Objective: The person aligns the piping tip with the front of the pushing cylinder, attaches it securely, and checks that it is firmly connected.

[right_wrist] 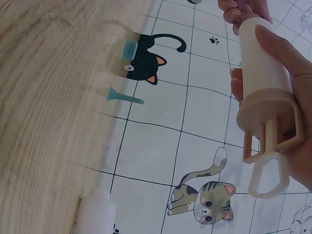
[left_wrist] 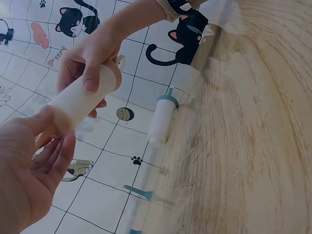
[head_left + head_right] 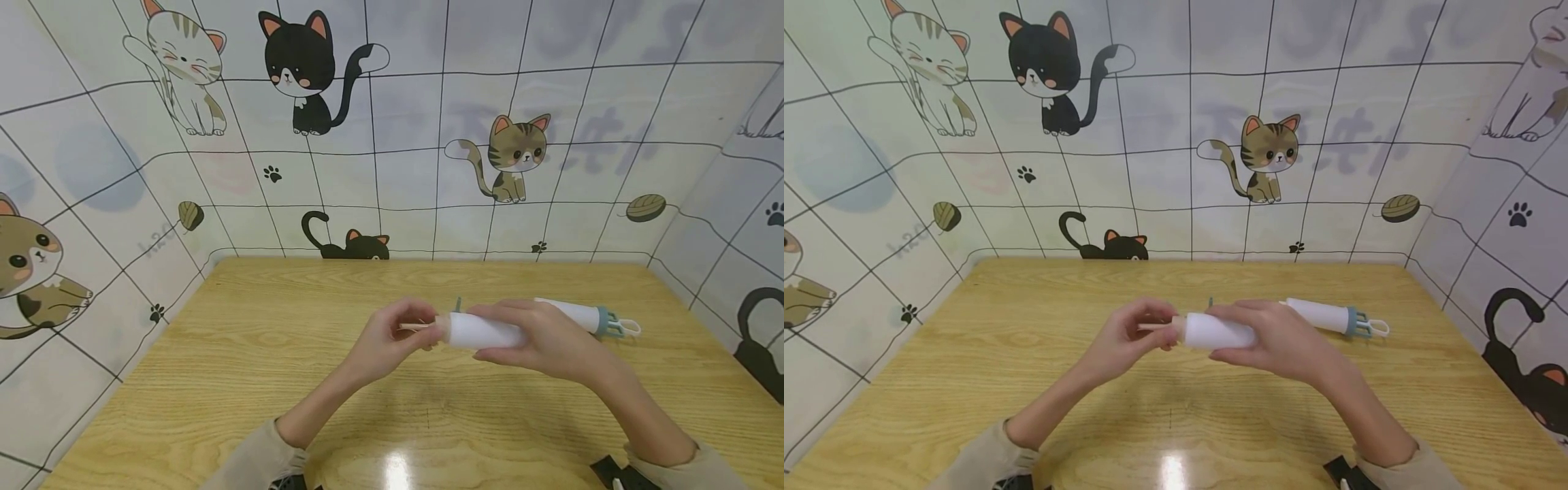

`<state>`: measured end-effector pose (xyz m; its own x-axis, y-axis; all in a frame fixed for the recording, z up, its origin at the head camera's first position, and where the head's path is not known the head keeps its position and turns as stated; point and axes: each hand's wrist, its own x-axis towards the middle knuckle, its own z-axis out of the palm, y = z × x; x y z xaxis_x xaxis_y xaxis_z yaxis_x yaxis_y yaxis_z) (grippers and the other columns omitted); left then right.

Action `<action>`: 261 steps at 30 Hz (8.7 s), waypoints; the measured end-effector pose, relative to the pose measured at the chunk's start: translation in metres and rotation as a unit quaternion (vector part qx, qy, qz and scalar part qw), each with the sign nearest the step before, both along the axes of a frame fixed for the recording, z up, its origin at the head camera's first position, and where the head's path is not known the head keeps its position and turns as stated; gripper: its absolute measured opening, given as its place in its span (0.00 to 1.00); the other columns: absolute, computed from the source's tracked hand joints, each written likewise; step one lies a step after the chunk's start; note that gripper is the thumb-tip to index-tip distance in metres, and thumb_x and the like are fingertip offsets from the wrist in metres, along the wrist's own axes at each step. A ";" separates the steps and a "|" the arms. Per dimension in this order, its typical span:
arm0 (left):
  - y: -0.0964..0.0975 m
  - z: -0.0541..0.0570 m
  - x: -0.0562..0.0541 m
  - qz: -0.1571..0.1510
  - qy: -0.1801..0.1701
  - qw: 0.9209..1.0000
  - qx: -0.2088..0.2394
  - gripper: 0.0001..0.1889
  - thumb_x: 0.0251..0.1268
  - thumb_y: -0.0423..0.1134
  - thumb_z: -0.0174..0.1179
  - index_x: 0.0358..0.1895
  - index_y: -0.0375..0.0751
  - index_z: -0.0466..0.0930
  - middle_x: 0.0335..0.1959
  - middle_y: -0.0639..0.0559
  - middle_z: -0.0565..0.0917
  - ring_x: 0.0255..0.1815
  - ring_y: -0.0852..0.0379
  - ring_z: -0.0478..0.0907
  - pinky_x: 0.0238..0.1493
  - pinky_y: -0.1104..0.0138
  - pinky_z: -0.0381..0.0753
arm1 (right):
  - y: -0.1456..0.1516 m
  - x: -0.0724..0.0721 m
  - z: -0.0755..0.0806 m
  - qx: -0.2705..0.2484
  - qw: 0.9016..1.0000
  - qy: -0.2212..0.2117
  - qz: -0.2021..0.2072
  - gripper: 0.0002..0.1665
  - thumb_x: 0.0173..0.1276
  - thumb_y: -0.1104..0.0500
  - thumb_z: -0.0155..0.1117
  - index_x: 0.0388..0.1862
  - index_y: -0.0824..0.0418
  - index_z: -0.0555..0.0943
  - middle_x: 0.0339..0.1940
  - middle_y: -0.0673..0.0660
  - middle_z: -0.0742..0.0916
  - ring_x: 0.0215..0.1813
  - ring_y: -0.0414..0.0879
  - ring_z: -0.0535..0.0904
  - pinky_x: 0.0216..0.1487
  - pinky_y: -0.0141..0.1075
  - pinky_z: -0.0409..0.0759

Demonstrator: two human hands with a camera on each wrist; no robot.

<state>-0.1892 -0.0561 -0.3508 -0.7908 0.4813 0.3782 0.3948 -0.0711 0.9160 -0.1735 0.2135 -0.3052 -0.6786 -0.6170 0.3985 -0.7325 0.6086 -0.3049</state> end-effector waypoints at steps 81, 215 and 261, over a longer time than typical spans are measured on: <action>0.003 -0.004 0.000 -0.002 0.107 0.994 0.024 0.14 0.66 0.24 0.65 0.53 0.35 0.80 0.50 0.44 0.82 0.51 0.50 0.83 0.51 0.56 0.87 | 0.001 -0.003 -0.005 -0.005 0.999 0.031 0.007 0.30 0.56 0.52 0.81 0.59 0.54 0.85 0.46 0.51 0.89 0.40 0.42 0.84 0.34 0.35 0.84; 0.003 -0.003 0.005 -0.028 0.134 0.990 -0.034 0.12 0.69 0.27 0.64 0.51 0.36 0.74 0.43 0.42 0.84 0.31 0.54 0.85 0.34 0.63 0.90 | 0.000 0.004 -0.003 0.024 0.996 0.076 0.038 0.27 0.62 0.43 0.76 0.54 0.59 0.87 0.43 0.51 0.90 0.38 0.42 0.85 0.33 0.34 0.85; 0.008 -0.012 -0.001 -0.065 0.153 0.985 -0.053 0.09 0.69 0.27 0.63 0.47 0.34 0.73 0.41 0.43 0.83 0.28 0.53 0.84 0.33 0.66 0.89 | 0.005 -0.001 -0.010 0.006 0.998 -0.024 0.066 0.24 0.64 0.48 0.76 0.55 0.57 0.85 0.40 0.45 0.88 0.32 0.31 0.76 0.27 0.27 0.78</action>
<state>-0.1902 -0.0480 -0.3632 -0.5773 0.6204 0.5309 0.6470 -0.0491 0.7609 -0.1741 0.2185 -0.3152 -0.6092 -0.7066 0.3600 -0.7914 0.5119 -0.3342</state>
